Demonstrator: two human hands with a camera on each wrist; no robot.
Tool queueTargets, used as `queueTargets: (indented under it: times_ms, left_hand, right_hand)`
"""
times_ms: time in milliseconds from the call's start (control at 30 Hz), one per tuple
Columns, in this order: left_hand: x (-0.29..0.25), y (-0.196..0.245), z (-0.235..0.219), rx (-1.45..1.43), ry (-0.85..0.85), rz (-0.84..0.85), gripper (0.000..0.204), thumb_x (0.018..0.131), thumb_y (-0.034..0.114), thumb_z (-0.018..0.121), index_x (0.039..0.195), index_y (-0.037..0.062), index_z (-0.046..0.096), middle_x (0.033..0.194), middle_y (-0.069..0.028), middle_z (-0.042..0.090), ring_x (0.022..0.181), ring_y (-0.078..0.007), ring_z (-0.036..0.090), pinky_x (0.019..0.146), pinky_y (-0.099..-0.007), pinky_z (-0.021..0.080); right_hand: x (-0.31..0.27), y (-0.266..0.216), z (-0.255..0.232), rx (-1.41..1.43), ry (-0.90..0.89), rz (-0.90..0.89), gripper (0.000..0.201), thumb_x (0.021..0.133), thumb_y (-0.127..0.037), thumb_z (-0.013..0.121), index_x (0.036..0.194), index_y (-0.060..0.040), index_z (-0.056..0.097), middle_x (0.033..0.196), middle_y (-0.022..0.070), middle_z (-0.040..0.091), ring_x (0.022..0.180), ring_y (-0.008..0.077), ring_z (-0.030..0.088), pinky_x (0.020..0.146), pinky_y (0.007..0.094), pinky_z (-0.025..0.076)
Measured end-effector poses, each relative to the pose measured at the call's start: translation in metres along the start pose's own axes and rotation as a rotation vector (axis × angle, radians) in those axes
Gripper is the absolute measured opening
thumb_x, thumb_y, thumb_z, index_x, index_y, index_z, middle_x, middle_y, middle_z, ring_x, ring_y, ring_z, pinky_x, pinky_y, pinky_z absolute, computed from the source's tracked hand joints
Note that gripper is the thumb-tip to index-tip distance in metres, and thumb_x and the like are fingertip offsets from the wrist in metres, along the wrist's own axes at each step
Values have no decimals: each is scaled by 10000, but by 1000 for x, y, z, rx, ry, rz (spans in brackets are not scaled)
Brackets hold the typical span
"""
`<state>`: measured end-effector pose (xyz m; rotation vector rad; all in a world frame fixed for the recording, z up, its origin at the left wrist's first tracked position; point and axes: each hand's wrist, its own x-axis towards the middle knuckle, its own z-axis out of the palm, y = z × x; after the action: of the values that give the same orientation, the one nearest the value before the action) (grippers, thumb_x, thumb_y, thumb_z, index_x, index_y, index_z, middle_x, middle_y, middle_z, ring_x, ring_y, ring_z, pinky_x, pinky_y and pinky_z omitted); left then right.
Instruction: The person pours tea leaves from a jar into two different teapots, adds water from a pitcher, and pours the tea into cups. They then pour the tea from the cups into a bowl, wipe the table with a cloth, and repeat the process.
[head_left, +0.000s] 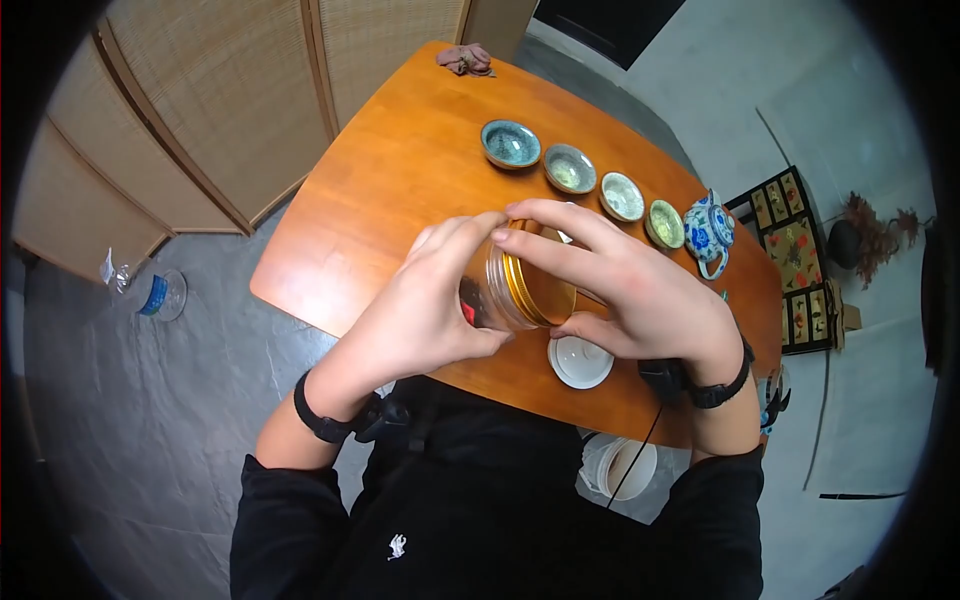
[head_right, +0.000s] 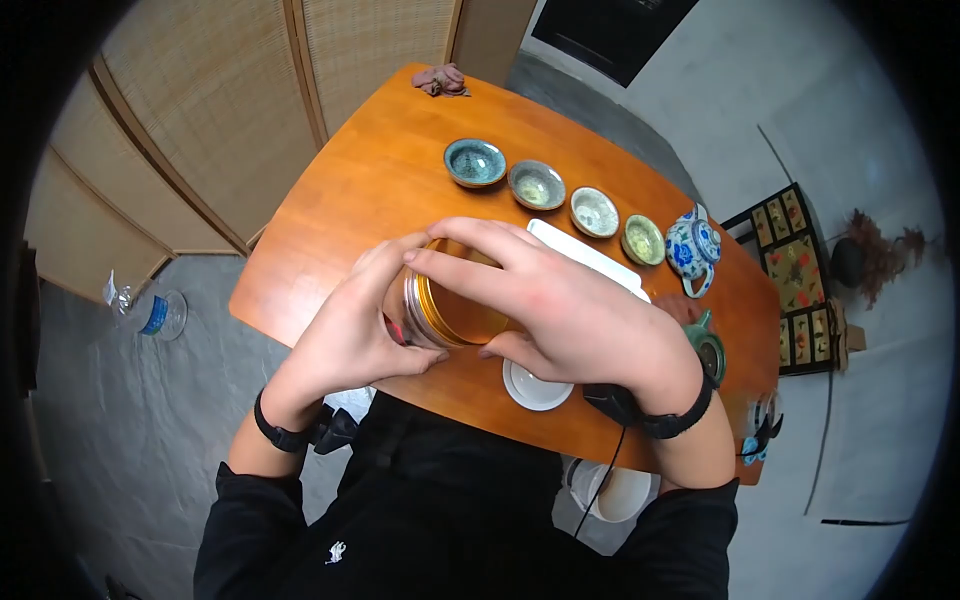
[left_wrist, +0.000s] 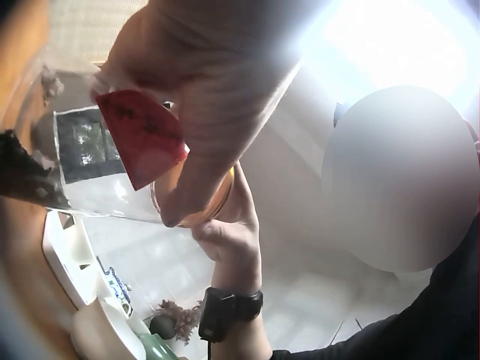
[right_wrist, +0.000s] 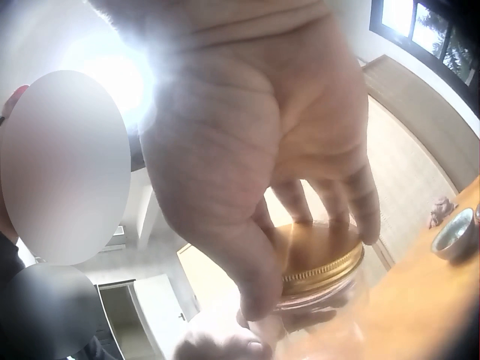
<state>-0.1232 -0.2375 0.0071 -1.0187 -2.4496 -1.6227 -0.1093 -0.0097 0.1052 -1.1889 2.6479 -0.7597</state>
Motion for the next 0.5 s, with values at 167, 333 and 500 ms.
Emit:
queueTargets:
  times_ms: [167, 333, 500]
  left_hand:
    - [-2, -10, -5, -54, -22, -31, 932, 603, 104, 893, 1434, -11, 485, 1365, -212, 576, 1317, -370, 534, 1105, -418, 431]
    - [-1, -15, -2, -57, 8, -7, 916, 644, 131, 879, 1433, -39, 445, 1338, -238, 563, 1291, -425, 514, 1094, -450, 427]
    - [-3, -21, 8, -6, 104, -57, 910, 648, 120, 886, 1430, -36, 449, 1350, -256, 551, 1283, -432, 515, 1087, -458, 434]
  right_hand:
    - [10, 7, 0, 11, -92, -27, 868, 657, 46, 801, 1471, -76, 524, 1502, 166, 470, 1353, 373, 506, 1109, 437, 458]
    - [18, 4, 4, -86, -31, 15, 883, 691, -92, 856, 1491, -67, 485, 1450, 165, 495, 1273, 376, 552, 1048, 424, 488]
    - [26, 0, 12, -244, -22, 179, 844, 811, -331, 837, 1500, -33, 452, 1342, 208, 541, 1112, 405, 622, 943, 420, 529]
